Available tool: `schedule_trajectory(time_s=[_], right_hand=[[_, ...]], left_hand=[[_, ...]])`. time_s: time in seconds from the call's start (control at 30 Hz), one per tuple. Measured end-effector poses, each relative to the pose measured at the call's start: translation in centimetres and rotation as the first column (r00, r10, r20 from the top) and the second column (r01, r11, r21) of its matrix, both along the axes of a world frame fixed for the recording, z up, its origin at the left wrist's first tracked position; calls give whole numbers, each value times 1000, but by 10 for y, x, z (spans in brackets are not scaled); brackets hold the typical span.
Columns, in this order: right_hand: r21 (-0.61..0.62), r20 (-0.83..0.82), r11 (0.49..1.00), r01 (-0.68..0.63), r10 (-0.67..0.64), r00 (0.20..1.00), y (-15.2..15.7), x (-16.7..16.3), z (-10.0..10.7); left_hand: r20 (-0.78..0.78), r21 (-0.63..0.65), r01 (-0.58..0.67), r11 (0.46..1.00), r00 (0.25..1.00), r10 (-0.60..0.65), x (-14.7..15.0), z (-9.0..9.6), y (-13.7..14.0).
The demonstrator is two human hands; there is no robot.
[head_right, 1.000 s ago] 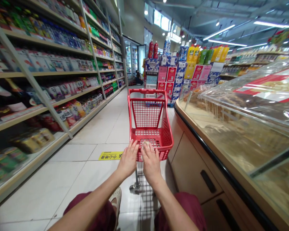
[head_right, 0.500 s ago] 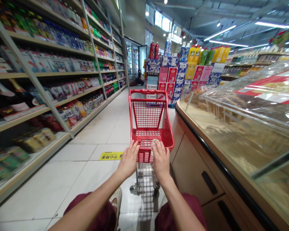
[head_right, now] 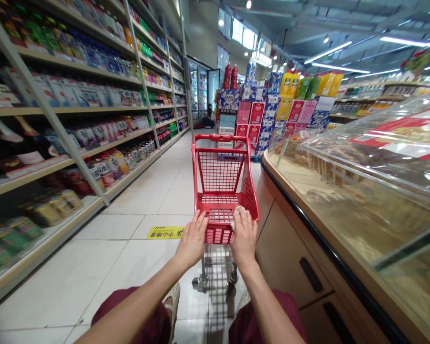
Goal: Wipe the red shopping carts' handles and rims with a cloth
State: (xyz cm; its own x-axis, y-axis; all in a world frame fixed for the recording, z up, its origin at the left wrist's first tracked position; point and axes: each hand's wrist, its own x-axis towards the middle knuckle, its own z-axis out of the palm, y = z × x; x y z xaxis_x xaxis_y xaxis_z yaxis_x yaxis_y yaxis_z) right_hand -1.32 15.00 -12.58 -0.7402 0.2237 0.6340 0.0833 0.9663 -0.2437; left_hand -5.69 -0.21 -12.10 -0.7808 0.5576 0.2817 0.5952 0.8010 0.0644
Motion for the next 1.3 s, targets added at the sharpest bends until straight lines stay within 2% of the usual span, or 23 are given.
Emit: schedule_trajectory(time_s=[0.07,0.13,0.17,0.3,0.33,0.37,0.43,0.53,0.6,0.73,0.8,0.9,0.97,1.07,1.13,1.2,1.3], right_hand=[[69,11,988,-142,141,990,-10,2,-5],[108,23,969,-224,223,975,-14,2,-7],[105,21,971,-215,214,977,-12,2,-7],[3,-21,1000,3,-3,1000,7,0,-2],[-7,-27,1000,19,-20,999,6,0,-2],[1,-27,1000,2,-2,1000,2,-1,-2],[54,-16,991,-121,122,992,-12,-1,-5],[111,4,954,-279,280,960,-28,0,-8],[96,3,966,-241,242,970,-20,0,-7],[25,-29,1000,-18,19,999,4,-1,-2],[41,-20,998,-50,51,998,0,-1,-3],[96,19,974,-207,206,978,-15,0,-4],[94,27,971,-218,216,976,-14,0,-3],[21,0,999,-41,41,999,5,-2,1],[-17,-20,999,45,-45,999,11,-2,1],[8,-21,1000,-16,16,1000,4,-2,-1],[89,11,970,-227,227,974,-19,-1,-4]], left_hand=[[-6,6,-6,1000,1000,7,0,-1,1],[-9,4,-6,1000,1000,6,0,-1,0],[-10,2,-3,1000,1000,3,0,-1,0],[-15,-13,3,1000,1000,-4,0,-2,0],[-18,-15,0,1000,1000,0,0,-2,1],[-21,-15,-4,1000,1000,4,0,-2,1],[-24,-16,-10,1000,1000,10,1,-2,1],[-19,-27,-15,1000,1000,14,0,-1,0],[-15,-34,-10,999,1000,10,0,-1,-1],[-15,-30,2,1000,1000,-3,0,-2,-2],[-25,-20,-4,1000,1000,4,1,-3,-1],[-31,-16,-8,1000,999,7,1,-3,-1],[-31,-20,-5,1000,1000,4,1,-3,-2],[-26,-29,2,1000,1000,-3,0,-3,-3],[-21,-34,4,999,1000,-5,1,-3,-2],[-27,-32,-5,999,1000,4,1,-4,-1],[-34,-29,-18,999,999,17,1,-4,-1]])
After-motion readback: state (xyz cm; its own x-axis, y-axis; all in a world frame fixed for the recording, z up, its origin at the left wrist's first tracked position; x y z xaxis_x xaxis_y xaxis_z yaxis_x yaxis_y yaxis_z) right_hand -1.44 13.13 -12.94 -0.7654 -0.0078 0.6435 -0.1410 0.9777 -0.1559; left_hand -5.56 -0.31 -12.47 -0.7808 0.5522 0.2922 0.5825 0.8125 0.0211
